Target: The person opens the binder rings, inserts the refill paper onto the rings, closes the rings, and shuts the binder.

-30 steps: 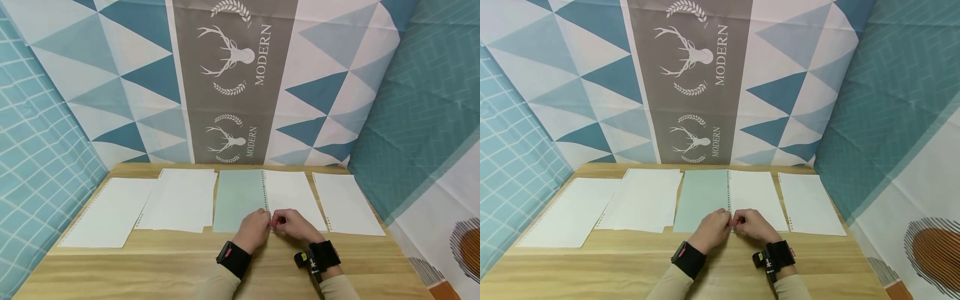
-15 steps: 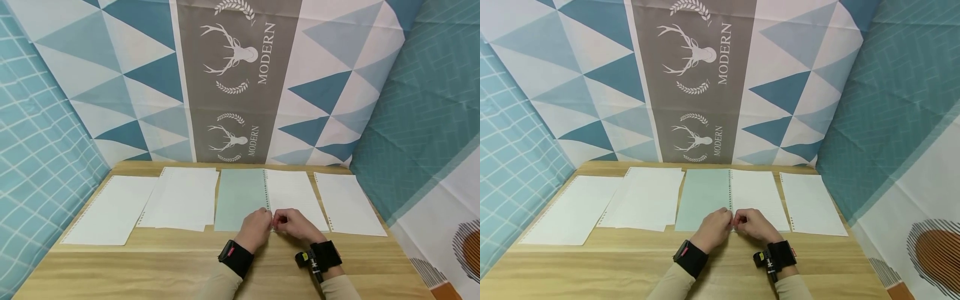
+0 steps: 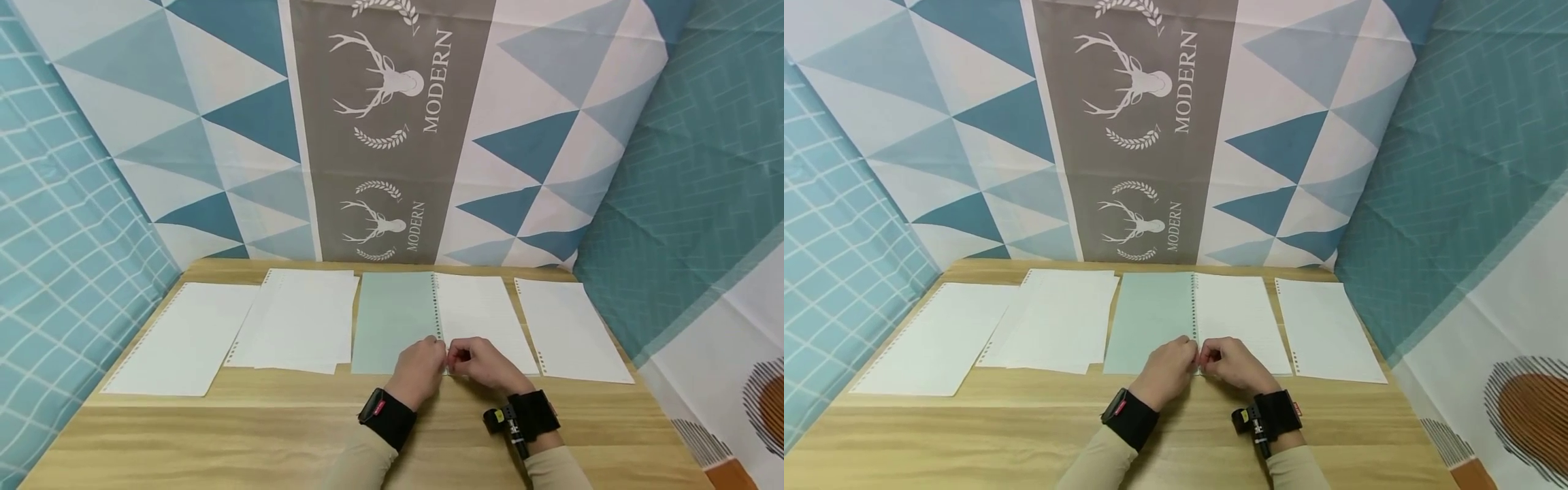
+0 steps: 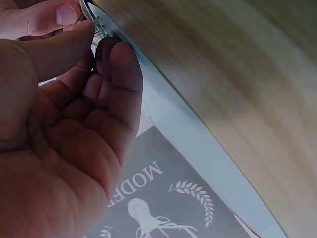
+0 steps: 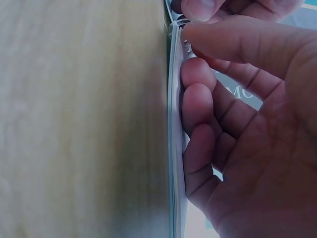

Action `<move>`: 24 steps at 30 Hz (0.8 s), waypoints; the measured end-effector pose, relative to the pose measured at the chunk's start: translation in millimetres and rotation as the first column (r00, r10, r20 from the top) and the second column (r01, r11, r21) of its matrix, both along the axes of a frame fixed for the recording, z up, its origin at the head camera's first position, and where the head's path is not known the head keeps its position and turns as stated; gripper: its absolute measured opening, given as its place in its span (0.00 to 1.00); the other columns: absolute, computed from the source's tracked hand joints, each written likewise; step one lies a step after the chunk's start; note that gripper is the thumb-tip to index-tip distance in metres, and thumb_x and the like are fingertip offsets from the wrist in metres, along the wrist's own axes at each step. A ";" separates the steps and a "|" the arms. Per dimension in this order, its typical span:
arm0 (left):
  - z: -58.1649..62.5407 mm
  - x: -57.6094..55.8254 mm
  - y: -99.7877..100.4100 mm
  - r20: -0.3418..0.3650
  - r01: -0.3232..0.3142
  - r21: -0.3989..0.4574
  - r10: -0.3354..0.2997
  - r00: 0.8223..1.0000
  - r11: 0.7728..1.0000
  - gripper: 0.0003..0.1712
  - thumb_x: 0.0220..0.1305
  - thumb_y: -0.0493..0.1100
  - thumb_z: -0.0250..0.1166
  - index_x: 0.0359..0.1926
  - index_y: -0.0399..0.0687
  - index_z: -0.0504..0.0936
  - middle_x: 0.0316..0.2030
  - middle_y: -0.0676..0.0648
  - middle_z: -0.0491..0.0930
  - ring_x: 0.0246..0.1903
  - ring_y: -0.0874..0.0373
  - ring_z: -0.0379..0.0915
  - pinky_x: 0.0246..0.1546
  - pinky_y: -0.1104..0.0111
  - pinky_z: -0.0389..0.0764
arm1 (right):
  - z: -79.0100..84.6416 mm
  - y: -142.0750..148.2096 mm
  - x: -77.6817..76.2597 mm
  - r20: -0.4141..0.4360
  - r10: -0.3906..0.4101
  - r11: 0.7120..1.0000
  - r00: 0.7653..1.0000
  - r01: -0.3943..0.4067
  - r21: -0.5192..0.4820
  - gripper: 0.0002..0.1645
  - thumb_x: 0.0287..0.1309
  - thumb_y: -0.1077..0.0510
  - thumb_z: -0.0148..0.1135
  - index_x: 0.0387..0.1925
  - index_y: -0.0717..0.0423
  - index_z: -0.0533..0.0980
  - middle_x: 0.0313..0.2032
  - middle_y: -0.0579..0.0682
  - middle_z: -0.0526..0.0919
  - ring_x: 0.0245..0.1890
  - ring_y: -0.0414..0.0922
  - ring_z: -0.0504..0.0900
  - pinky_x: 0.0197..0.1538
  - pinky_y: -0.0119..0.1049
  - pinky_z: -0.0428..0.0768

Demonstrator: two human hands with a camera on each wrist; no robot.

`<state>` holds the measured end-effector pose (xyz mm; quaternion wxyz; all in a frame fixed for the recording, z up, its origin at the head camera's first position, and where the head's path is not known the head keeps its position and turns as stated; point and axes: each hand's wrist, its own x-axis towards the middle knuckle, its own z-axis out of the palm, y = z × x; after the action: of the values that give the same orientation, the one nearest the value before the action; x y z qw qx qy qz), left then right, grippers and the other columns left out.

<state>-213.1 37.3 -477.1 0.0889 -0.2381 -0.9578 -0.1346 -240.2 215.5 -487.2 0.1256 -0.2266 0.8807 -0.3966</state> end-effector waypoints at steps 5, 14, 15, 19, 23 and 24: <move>1.1 -0.3 0.0 0.001 0.001 0.001 -0.001 1.000 1.000 0.07 0.63 0.35 0.68 0.28 0.45 0.81 0.26 0.50 0.76 0.22 0.62 0.68 0.20 0.72 0.70 | 2.1 0.8 0.0 -0.004 0.013 1.000 1.000 -0.013 -0.012 0.11 0.56 0.71 0.62 0.28 0.52 0.81 0.28 0.45 0.83 0.27 0.35 0.75 0.32 0.27 0.73; 0.3 -0.9 1.1 0.028 -0.007 -0.002 0.007 1.000 1.000 0.06 0.63 0.35 0.68 0.30 0.45 0.81 0.27 0.50 0.77 0.23 0.62 0.69 0.21 0.71 0.70 | -0.9 1.0 0.7 -0.026 0.005 1.000 1.000 -0.005 0.016 0.12 0.55 0.71 0.61 0.28 0.50 0.80 0.27 0.43 0.82 0.27 0.35 0.75 0.33 0.28 0.74; -0.1 -1.0 1.3 0.032 -0.007 0.000 0.007 0.999 1.000 0.06 0.63 0.35 0.68 0.30 0.45 0.81 0.27 0.50 0.77 0.23 0.62 0.69 0.21 0.71 0.70 | -1.4 1.2 0.7 -0.029 0.006 1.000 1.000 -0.005 0.020 0.12 0.55 0.71 0.61 0.28 0.50 0.80 0.27 0.42 0.82 0.28 0.35 0.75 0.33 0.28 0.74; -0.5 -0.3 1.2 0.023 -0.013 0.000 0.013 1.000 1.000 0.07 0.62 0.34 0.68 0.29 0.46 0.80 0.26 0.51 0.77 0.23 0.62 0.68 0.21 0.71 0.70 | -1.7 1.9 0.7 -0.034 0.013 1.000 0.999 -0.012 0.026 0.13 0.56 0.71 0.61 0.27 0.49 0.80 0.27 0.42 0.82 0.28 0.36 0.76 0.33 0.28 0.74; -0.4 0.9 -0.1 -0.042 -0.015 -0.018 0.014 0.999 1.000 0.06 0.62 0.34 0.67 0.29 0.46 0.79 0.25 0.51 0.77 0.23 0.62 0.71 0.20 0.71 0.71 | -0.7 3.0 0.5 -0.043 0.017 1.000 0.999 -0.016 0.024 0.13 0.56 0.71 0.60 0.27 0.50 0.80 0.26 0.43 0.81 0.27 0.35 0.75 0.33 0.28 0.74; -0.4 1.4 -0.4 -0.060 -0.016 -0.019 0.015 0.998 1.000 0.07 0.62 0.33 0.67 0.30 0.46 0.78 0.25 0.50 0.77 0.23 0.61 0.72 0.20 0.71 0.71 | -0.5 3.0 0.5 -0.047 0.018 1.000 0.999 -0.016 0.026 0.13 0.56 0.72 0.60 0.27 0.50 0.80 0.26 0.43 0.81 0.27 0.35 0.75 0.33 0.28 0.74</move>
<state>-211.8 36.9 -477.5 0.1159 -0.2356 -0.9578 -0.1172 -239.7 218.5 -487.8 0.1110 -0.2418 0.8865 -0.3787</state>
